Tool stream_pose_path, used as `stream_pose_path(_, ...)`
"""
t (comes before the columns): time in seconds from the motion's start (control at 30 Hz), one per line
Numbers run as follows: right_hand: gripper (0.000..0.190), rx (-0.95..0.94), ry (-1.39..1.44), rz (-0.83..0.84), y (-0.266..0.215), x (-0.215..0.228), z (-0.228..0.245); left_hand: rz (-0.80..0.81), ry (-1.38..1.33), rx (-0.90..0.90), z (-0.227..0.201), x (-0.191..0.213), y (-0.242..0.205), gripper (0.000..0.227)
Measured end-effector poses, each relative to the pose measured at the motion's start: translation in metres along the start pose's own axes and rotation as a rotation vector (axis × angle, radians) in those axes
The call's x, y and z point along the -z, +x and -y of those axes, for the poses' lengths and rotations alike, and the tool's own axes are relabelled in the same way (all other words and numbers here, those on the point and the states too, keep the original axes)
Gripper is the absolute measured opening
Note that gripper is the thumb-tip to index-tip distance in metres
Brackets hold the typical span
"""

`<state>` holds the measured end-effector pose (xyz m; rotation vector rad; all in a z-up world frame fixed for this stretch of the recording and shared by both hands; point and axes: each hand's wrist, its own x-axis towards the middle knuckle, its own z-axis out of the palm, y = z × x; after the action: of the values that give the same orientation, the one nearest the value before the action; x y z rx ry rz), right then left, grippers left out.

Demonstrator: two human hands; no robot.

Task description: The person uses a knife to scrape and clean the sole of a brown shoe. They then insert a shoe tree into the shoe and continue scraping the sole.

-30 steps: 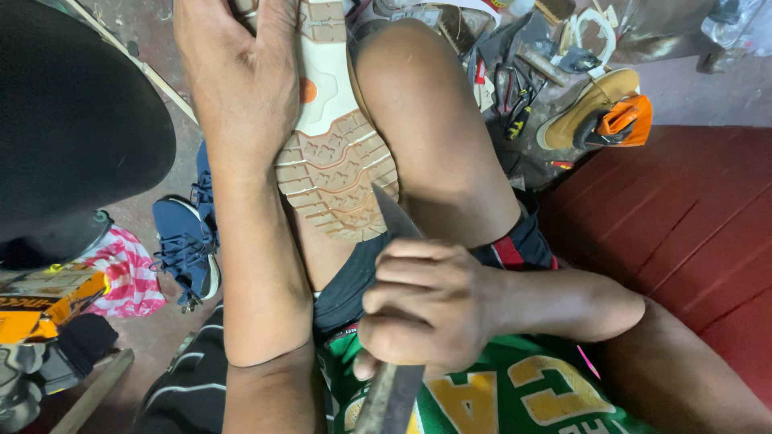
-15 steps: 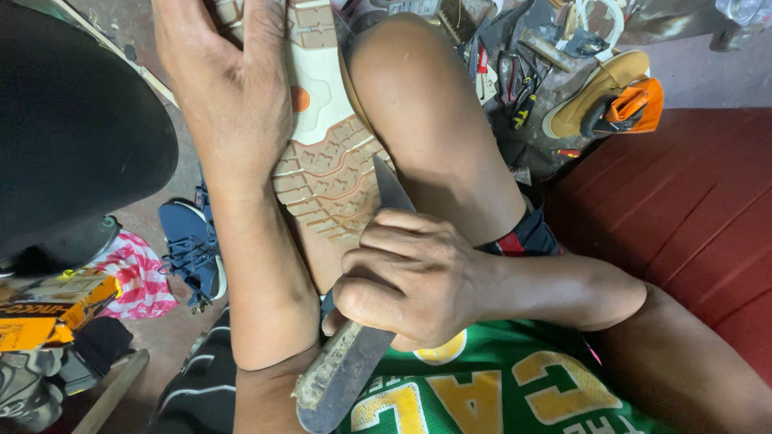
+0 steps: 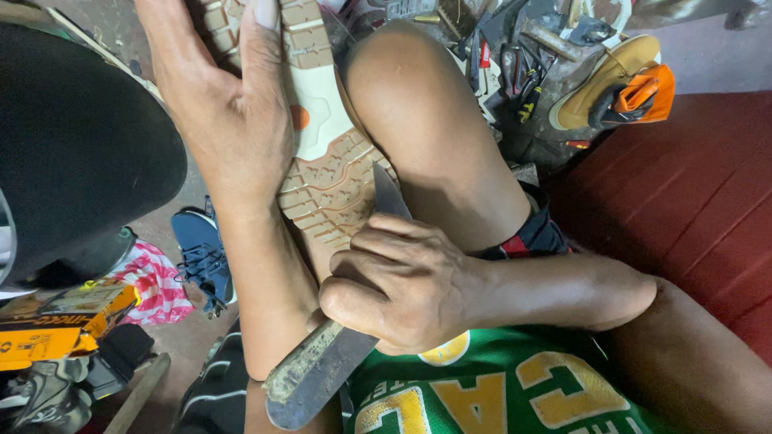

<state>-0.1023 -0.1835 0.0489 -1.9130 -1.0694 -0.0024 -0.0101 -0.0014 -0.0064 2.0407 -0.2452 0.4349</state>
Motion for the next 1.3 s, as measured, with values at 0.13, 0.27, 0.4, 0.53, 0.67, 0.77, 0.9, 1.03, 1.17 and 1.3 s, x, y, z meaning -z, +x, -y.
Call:
stream_pose_path(0.13, 0.024, 0.016, 0.041, 0.029, 0.002, 0.004, -0.007, 0.006, 0.075, 0.041, 0.004, 0.000, -0.001, 0.046)
stream_pose_path(0.27, 0.023, 0.036, 0.088, 0.050, 0.003, 0.007, -0.015, 0.017, 0.140, 0.087, 0.011, 0.003, -0.002, 0.056)
stream_pose_path(0.4, 0.025, 0.085, 0.113, 0.036, 0.008, 0.001, -0.021, 0.018, 0.183, 0.126, 0.016, 0.004, -0.004, 0.064)
stream_pose_path(0.53, 0.015, 0.107, 0.028, -0.006, 0.010, -0.011, -0.020, -0.011, 0.144, 0.160, 0.017, 0.006, -0.007, 0.066)
stream_pose_path(0.67, 0.016, 0.125, -0.022, 0.011, 0.006, -0.015, -0.013, -0.019, 0.149, 0.104, 0.018, 0.004, -0.007, 0.062)
stream_pose_path(0.77, 0.016, 0.090, 0.002, 0.001, 0.001, -0.015, -0.005, -0.012, 0.057, 0.103, 0.018, 0.004, -0.008, 0.056)
stream_pose_path(0.9, 0.017, 0.048, 0.035, 0.042, 0.000, -0.008, 0.000, -0.020, 0.011, 0.082, 0.017, 0.002, -0.008, 0.051)
stream_pose_path(1.03, 0.019, 0.015, 0.059, 0.034, 0.002, -0.003, 0.003, -0.009, 0.073, 0.044, 0.017, 0.003, -0.005, 0.053)
stream_pose_path(1.17, 0.020, -0.010, 0.081, 0.044, 0.004, 0.000, 0.003, 0.004, 0.031, 0.085, 0.015, 0.002, -0.004, 0.048)
stream_pose_path(1.3, 0.024, -0.006, 0.084, 0.080, 0.005, 0.001, -0.003, 0.007, 0.019, 0.127, 0.011, 0.001, -0.005, 0.046)
